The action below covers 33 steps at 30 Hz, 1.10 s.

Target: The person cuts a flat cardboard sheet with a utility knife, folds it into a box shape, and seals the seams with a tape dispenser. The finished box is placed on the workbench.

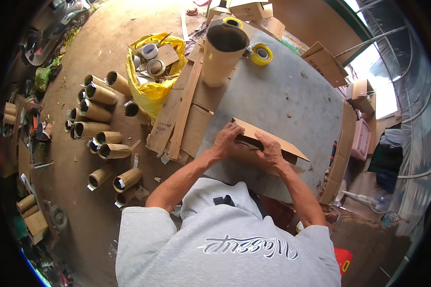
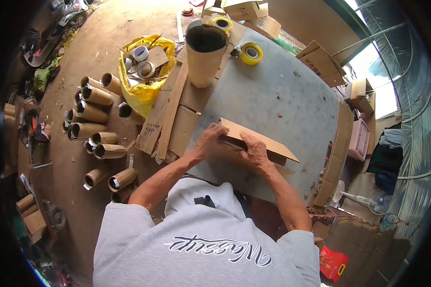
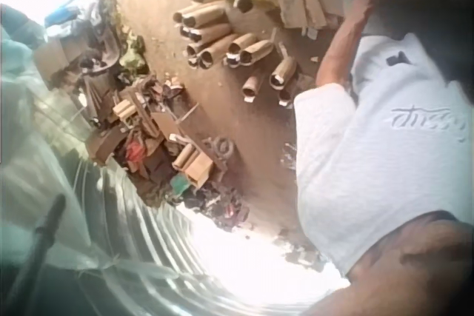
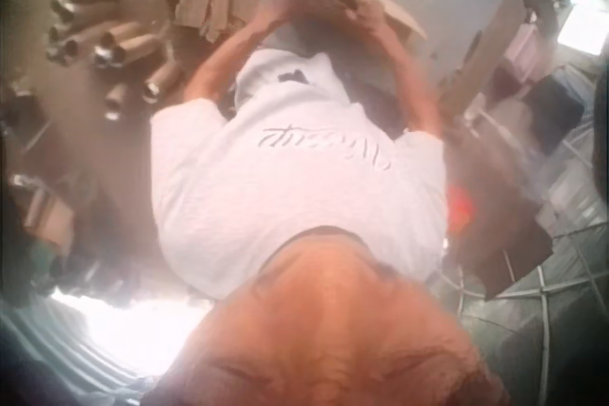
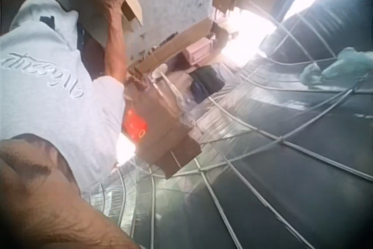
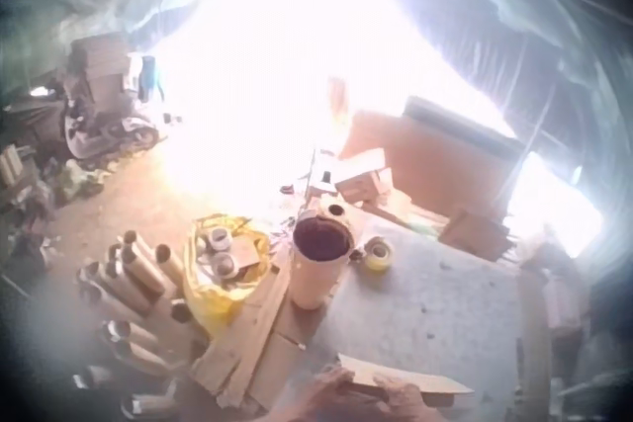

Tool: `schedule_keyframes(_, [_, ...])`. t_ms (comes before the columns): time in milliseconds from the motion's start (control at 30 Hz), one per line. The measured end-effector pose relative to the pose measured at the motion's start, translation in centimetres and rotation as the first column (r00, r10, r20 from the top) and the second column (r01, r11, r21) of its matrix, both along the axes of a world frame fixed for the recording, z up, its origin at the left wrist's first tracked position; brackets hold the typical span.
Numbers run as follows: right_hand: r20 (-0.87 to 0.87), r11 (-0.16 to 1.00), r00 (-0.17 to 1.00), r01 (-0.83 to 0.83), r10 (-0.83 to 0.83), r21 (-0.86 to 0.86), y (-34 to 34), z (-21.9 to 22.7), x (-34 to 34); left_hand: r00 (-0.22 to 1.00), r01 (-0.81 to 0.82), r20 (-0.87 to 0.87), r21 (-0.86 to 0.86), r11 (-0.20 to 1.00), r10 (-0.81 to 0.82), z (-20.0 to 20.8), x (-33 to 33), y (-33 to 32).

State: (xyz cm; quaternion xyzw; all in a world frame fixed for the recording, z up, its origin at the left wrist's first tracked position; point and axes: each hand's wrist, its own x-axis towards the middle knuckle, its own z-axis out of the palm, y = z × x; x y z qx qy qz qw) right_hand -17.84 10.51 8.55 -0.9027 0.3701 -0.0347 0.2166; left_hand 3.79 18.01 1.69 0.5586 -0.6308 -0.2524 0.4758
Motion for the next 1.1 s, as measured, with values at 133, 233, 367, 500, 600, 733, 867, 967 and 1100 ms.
schedule_keyframes(133, [0.010,1.000,1.000,-0.007,0.007,0.030,-0.6,-1.3,-0.7,0.975,-0.093,-0.198,0.070,0.993,0.105,-2.6,0.7,1.8])
schedule_keyframes(233, [0.053,0.999,0.999,-0.002,-0.001,0.046,-0.4,-1.8,-0.6,0.972,-0.035,-0.216,0.269,0.963,0.095,-5.5,3.0,5.1])
schedule_keyframes(367, [0.037,0.999,0.999,-0.023,0.022,0.031,-0.3,-1.9,-0.2,0.949,0.124,-0.316,0.410,0.904,0.014,-5.9,3.9,6.1])
schedule_keyframes(500, [0.035,0.998,0.999,-0.024,0.022,0.052,-0.7,-2.0,-0.2,0.951,0.105,-0.307,0.249,0.963,-0.024,-4.9,3.9,4.0])
schedule_keyframes(600, [0.042,0.997,0.999,-0.002,-0.001,0.081,-0.9,-1.8,0.1,0.856,0.194,-0.517,0.360,0.913,0.023,-6.5,3.9,2.6])
schedule_keyframes(733, [0.036,0.994,0.999,0.030,-0.034,0.103,-0.5,-1.1,0.3,0.900,0.205,-0.436,0.455,0.866,0.016,-9.3,5.2,-0.4])
schedule_keyframes(867, [0.030,0.994,0.999,0.013,-0.016,0.109,-0.5,-0.8,0.2,0.909,0.288,-0.413,0.516,0.806,-0.061,-7.6,3.4,-3.4])
schedule_keyframes(967, [0.017,0.992,1.000,0.019,-0.022,0.124,-0.5,-0.4,0.5,0.939,0.189,-0.344,0.544,0.817,0.012,-7.9,1.3,-4.2])
schedule_keyframes(1100, [0.003,0.994,0.999,0.043,-0.044,0.103,0.2,0.1,1.2,0.931,0.153,-0.363,0.485,0.861,0.039,-8.5,0.8,-4.7])
